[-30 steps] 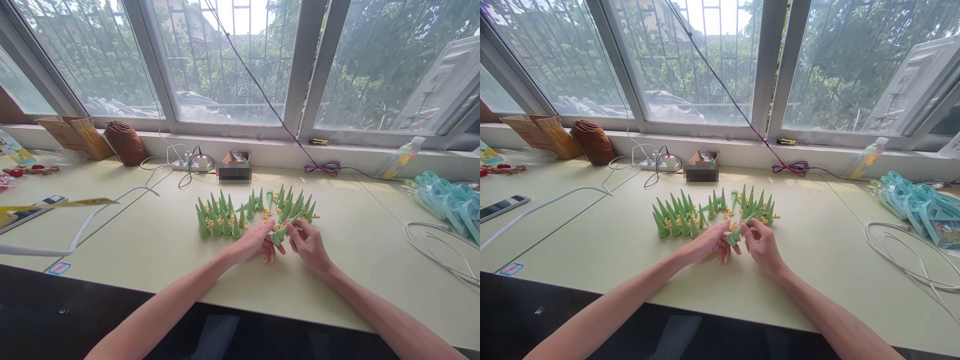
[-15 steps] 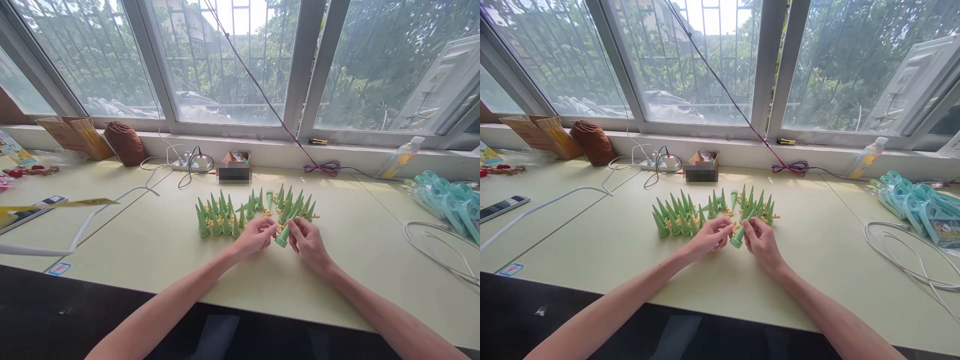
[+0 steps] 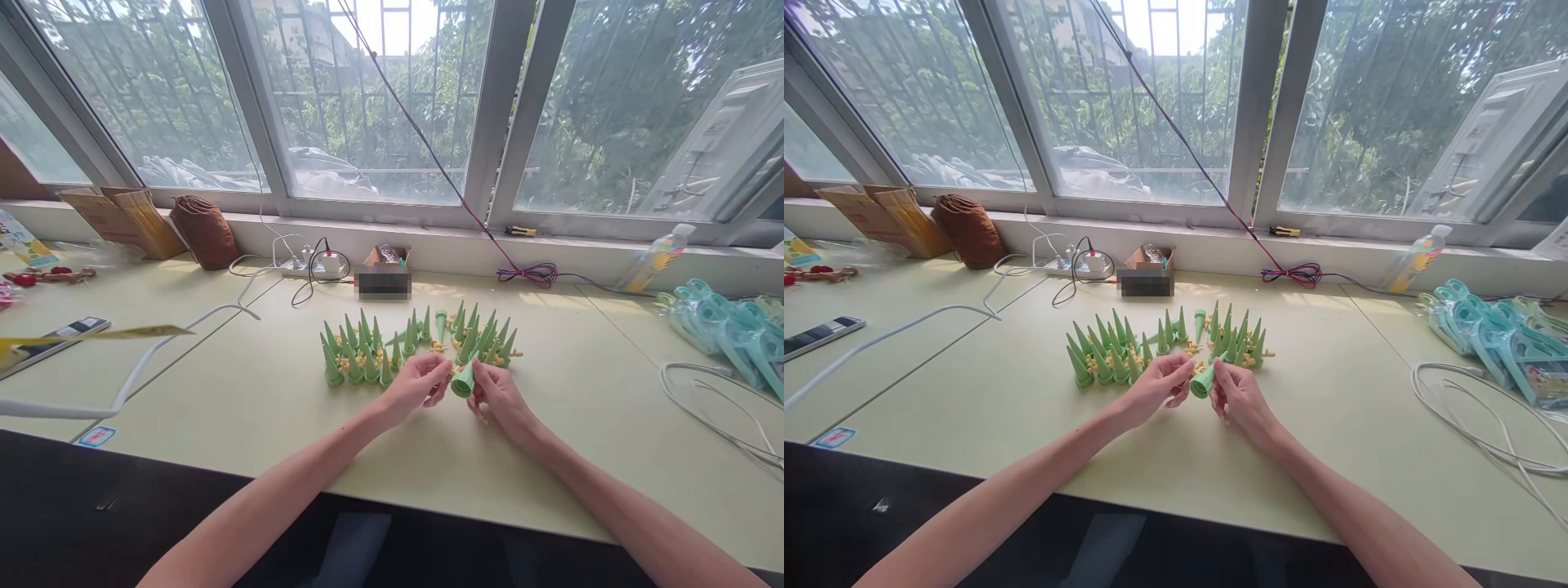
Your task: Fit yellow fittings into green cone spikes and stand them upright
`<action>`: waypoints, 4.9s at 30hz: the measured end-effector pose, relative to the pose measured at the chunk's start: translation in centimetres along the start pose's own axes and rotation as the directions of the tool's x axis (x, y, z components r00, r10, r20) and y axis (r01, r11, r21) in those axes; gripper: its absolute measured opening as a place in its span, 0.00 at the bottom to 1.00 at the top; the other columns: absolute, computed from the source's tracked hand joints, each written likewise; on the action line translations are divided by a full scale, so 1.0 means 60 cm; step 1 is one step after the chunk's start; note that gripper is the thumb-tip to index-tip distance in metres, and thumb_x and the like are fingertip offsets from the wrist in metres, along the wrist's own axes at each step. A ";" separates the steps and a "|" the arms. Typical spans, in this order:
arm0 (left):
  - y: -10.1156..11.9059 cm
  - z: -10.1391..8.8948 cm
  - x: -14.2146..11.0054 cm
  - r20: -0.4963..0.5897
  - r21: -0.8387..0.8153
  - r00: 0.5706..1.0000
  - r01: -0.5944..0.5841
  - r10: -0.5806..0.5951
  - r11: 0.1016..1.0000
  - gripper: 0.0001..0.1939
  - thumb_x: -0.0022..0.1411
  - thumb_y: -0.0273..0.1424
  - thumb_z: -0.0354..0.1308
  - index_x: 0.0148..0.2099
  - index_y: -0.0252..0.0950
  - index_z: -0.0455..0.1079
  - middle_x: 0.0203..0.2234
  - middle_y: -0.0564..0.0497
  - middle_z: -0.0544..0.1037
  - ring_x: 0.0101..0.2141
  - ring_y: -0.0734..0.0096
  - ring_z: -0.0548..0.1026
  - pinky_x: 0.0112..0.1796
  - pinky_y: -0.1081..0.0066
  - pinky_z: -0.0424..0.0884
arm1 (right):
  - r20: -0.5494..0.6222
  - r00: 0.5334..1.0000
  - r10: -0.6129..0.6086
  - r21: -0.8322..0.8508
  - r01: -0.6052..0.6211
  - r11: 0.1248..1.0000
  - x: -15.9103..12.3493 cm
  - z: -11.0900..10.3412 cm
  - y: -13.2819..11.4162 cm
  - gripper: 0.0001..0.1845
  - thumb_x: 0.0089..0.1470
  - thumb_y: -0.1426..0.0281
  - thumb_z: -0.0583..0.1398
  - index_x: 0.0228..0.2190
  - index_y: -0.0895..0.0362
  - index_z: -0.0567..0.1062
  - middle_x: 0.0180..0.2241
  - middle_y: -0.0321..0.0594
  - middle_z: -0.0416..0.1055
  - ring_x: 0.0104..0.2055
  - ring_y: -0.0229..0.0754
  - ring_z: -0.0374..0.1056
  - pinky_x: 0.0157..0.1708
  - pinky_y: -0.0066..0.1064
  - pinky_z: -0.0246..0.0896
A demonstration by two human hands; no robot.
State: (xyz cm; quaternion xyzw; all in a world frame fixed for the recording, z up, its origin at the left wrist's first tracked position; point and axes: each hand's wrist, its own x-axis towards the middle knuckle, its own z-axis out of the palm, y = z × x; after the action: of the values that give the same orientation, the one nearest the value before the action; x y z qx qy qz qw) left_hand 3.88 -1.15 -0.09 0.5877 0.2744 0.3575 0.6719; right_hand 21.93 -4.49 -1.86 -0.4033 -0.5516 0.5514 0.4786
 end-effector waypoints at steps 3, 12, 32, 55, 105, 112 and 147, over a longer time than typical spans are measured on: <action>0.002 0.002 -0.001 -0.009 0.045 1.000 -0.002 0.003 0.999 0.22 0.62 0.49 0.59 0.31 0.34 0.64 0.15 0.59 0.64 0.16 0.82 0.58 0.18 0.78 0.51 | -0.014 0.999 -0.040 -0.015 0.040 0.999 -0.001 0.000 -0.002 0.25 0.62 0.48 0.54 0.27 0.57 0.66 0.17 0.30 0.60 0.14 0.31 0.54 0.13 0.25 0.50; -0.010 0.004 0.000 -0.125 0.397 0.971 -0.138 0.203 0.907 0.18 0.62 0.44 0.59 0.32 0.32 0.70 0.22 0.54 0.68 0.21 0.79 0.63 0.22 0.76 0.59 | -0.030 0.968 -0.247 -0.361 0.220 0.906 -0.005 0.001 0.007 0.19 0.60 0.54 0.60 0.31 0.58 0.74 0.24 0.37 0.68 0.23 0.36 0.61 0.21 0.28 0.57; -0.019 0.007 -0.005 0.052 0.791 0.952 -0.224 0.302 0.570 0.12 0.66 0.29 0.52 0.28 0.34 0.66 0.18 0.58 0.61 0.21 0.78 0.58 0.26 0.75 0.56 | -0.277 0.728 -0.627 -0.734 0.261 0.627 0.004 -0.027 -0.003 0.09 0.57 0.65 0.60 0.28 0.56 0.71 0.18 0.30 0.62 0.19 0.34 0.55 0.20 0.26 0.55; -0.012 0.012 -0.015 0.013 0.812 0.943 -0.204 0.333 0.547 0.11 0.59 0.31 0.58 0.45 0.37 0.68 0.27 0.55 0.72 0.21 0.78 0.65 0.26 0.75 0.62 | -0.106 0.923 -0.370 -0.599 0.238 0.765 0.000 -0.015 0.006 0.20 0.59 0.54 0.60 0.25 0.57 0.73 0.18 0.31 0.60 0.20 0.35 0.52 0.19 0.27 0.49; -0.013 -0.010 -0.015 -0.192 0.807 0.733 -0.261 0.653 0.530 0.08 0.74 0.32 0.41 0.49 0.40 0.60 0.53 0.44 0.72 0.20 0.82 0.69 0.27 0.74 0.69 | 0.218 0.901 -0.374 -0.902 0.332 0.276 0.021 0.028 0.036 0.14 0.63 0.75 0.50 0.48 0.58 0.70 0.38 0.44 0.71 0.31 0.41 0.70 0.30 0.29 0.61; -0.011 -0.009 -0.017 -0.212 0.839 0.753 -0.186 0.623 0.511 0.12 0.74 0.34 0.39 0.48 0.38 0.62 0.37 0.49 0.77 0.17 0.80 0.65 0.25 0.74 0.63 | 0.204 0.904 -0.376 -0.927 0.302 0.222 0.054 0.040 0.045 0.11 0.65 0.75 0.50 0.33 0.57 0.70 0.30 0.37 0.66 0.23 0.35 0.61 0.25 0.27 0.52; -0.023 -0.002 -0.016 -0.195 0.727 0.907 -0.122 0.374 0.676 0.10 0.73 0.37 0.43 0.41 0.37 0.60 0.19 0.60 0.61 0.17 0.78 0.58 0.23 0.75 0.55 | -0.081 0.928 -0.363 -0.601 0.245 0.761 0.007 0.002 0.031 0.08 0.67 0.65 0.52 0.37 0.55 0.66 0.27 0.34 0.68 0.19 0.35 0.62 0.23 0.28 0.59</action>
State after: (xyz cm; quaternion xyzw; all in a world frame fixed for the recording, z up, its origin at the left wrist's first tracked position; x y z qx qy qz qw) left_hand 3.44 -1.96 -1.50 0.7615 0.4129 0.4084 0.2878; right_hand 21.60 -4.00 -3.65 -0.4859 -0.7024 0.2294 0.4668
